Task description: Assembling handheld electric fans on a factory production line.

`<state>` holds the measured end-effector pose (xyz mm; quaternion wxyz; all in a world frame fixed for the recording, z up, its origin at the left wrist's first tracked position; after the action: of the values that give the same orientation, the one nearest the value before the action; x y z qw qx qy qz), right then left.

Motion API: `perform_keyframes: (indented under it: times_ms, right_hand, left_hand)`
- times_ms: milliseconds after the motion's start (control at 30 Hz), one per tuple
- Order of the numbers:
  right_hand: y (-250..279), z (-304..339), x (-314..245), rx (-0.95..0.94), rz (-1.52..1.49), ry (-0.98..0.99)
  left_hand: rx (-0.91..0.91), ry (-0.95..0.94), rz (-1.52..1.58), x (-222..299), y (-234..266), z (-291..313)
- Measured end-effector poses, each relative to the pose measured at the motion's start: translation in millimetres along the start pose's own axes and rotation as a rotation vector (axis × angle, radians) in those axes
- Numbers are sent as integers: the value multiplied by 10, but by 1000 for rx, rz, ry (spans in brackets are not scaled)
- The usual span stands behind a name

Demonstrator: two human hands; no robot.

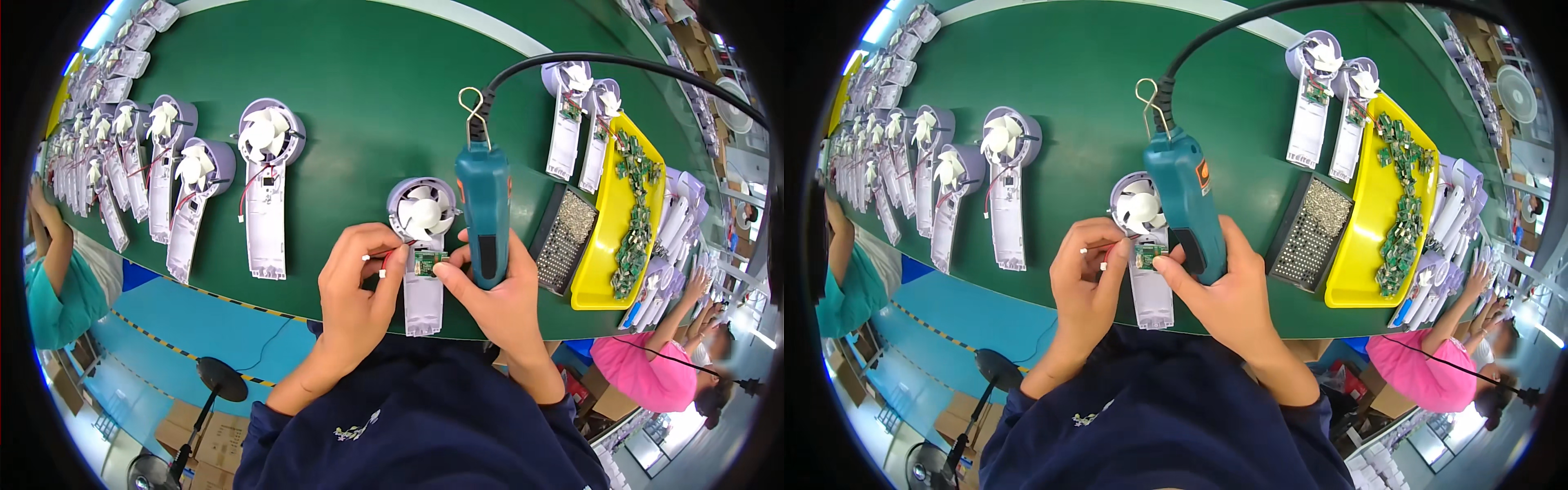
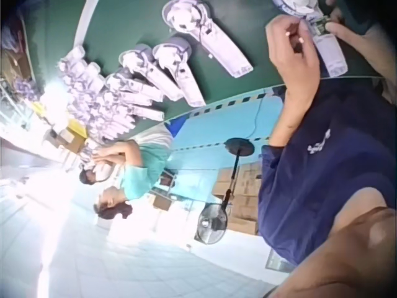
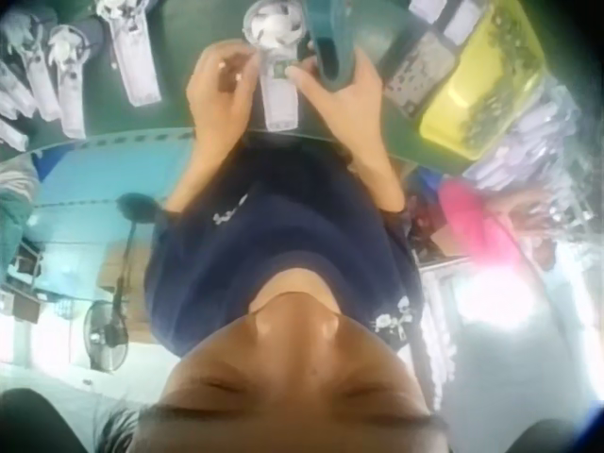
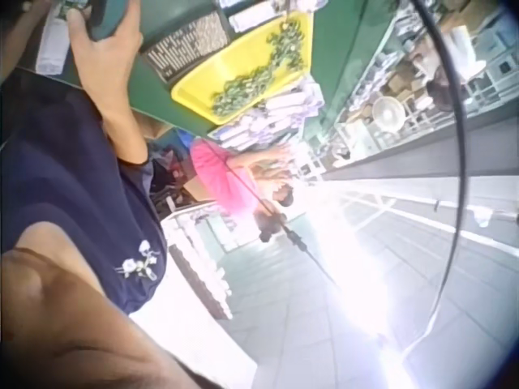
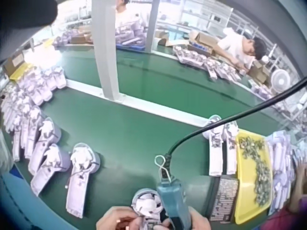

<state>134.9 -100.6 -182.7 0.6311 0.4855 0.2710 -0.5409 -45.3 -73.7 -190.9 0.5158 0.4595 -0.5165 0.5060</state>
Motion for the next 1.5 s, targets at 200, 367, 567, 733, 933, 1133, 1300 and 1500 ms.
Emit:
perform_keyframes:
  times_ms: [200,367,567,733,933,1133,1300,1500]
  right_hand:
    - [-28,-19,-12,-12,141,-19]
    - [11,14,33,67,146,-57]
    - [13,26,15,120,121,0]
    - [-5,5,34,119,108,-31]
    - [-25,2,60,120,148,-16]
    - [7,1,40,139,160,-21]
    - [2,-10,37,126,188,-33]
    - [-17,-20,69,106,160,-39]
  left_hand:
    - [-59,76,34,-21,-28,-7]
    - [-87,64,5,-16,-61,-16]
    - [-60,71,4,-5,-40,-38]
    - [-66,127,48,-40,-55,-56]
    - [-74,163,19,-47,-63,-59]
    - [-125,83,-47,14,-111,-60]
    - [-82,81,-51,20,-92,-64]
    - [-63,107,-41,-16,-80,-50]
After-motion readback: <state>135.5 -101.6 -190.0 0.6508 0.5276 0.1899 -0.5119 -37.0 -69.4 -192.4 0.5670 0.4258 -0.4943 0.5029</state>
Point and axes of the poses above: each hand's wrist, its own z-axis away from the middle knuckle, its own y-axis out of the back of the hand, x = y × z, the point moved 10 cm from there along -z, towards the middle knuckle, and after that the axes turned 8 degrees about z, right-handed, at the moved point
